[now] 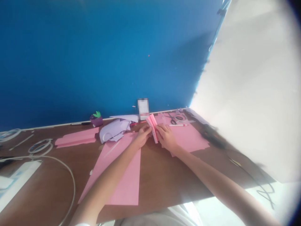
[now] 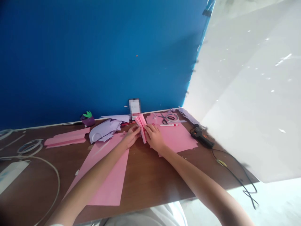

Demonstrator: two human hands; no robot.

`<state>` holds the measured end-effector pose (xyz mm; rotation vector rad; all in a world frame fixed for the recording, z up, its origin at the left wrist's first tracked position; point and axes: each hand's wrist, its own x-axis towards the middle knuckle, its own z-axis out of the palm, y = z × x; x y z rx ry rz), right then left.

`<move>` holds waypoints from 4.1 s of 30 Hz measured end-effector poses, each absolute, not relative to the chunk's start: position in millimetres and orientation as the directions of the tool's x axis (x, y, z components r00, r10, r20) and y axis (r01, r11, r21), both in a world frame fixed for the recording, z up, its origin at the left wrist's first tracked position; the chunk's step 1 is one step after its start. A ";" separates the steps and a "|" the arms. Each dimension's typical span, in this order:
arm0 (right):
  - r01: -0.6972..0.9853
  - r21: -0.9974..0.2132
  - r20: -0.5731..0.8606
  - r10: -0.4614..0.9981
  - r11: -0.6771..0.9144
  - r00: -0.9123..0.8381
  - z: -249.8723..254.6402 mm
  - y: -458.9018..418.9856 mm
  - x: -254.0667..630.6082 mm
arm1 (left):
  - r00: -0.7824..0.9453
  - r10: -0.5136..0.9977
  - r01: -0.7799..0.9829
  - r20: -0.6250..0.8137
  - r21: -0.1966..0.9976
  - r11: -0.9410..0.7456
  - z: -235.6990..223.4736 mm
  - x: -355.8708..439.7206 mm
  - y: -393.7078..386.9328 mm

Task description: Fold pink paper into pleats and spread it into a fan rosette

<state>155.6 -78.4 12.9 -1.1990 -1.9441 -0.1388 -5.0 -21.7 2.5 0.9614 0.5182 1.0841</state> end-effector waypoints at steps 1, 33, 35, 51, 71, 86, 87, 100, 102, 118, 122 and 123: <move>0.769 -0.319 0.693 0.690 0.555 -0.210 11.8 -77.9 155.6 | 0.410 0.907 -0.503 0.097 0.854 0.136 2.0 -4.8 -21.8; 0.551 -0.661 0.609 0.793 0.509 -0.003 10.7 -84.4 152.7 | 0.442 0.893 -0.439 0.090 0.889 0.128 2.3 -8.3 -24.0; 0.560 -0.655 0.608 0.794 0.507 -0.008 10.5 -84.7 152.7 | 0.446 0.889 -0.426 0.106 0.898 0.107 3.6 -7.6 -25.9; 0.568 -0.638 0.549 0.824 0.519 -0.137 15.9 -89.8 146.2 | 0.418 0.896 -0.408 0.146 0.912 0.042 7.7 -5.2 -29.0; 0.681 -0.571 0.565 0.821 0.459 -0.080 15.1 -88.3 153.9 | 0.436 0.885 -0.150 0.162 0.983 -0.106 9.3 -0.1 -32.8; 0.691 -0.553 0.582 0.809 0.466 -0.079 13.3 -86.2 151.7 | 0.376 0.921 -0.245 0.105 0.969 -0.010 -0.5 -2.1 -22.5; 0.686 -0.559 0.582 0.810 0.466 -0.075 12.4 -85.8 152.0 | 0.380 0.919 -0.242 0.110 0.970 -0.016 -0.4 -2.0 -22.5; 0.687 -0.592 0.517 0.852 0.422 -0.078 20.4 -90.5 151.8 | 0.341 0.939 -0.308 0.044 0.949 0.068 3.8 -4.4 -21.6; 0.702 -0.558 0.525 0.843 0.443 -0.115 22.2 -91.8 150.5 | 0.304 0.952 -0.329 0.035 0.942 0.070 4.9 -4.1 -21.7; 0.729 -0.487 0.576 0.804 0.481 -0.147 14.4 -89.2 149.9 | 0.358 0.932 -0.382 0.064 0.920 0.084 6.1 -5.5 -23.9; 0.746 -0.511 0.515 0.847 0.426 -0.131 17.8 -90.8 150.2 | 0.334 0.941 -0.370 0.049 0.925 0.083 7.7 -4.4 -25.8; 0.752 -0.515 0.503 0.855 0.411 -0.123 18.1 -90.8 150.3 | 0.332 0.942 -0.369 0.047 0.926 0.084 8.1 -4.4 -26.1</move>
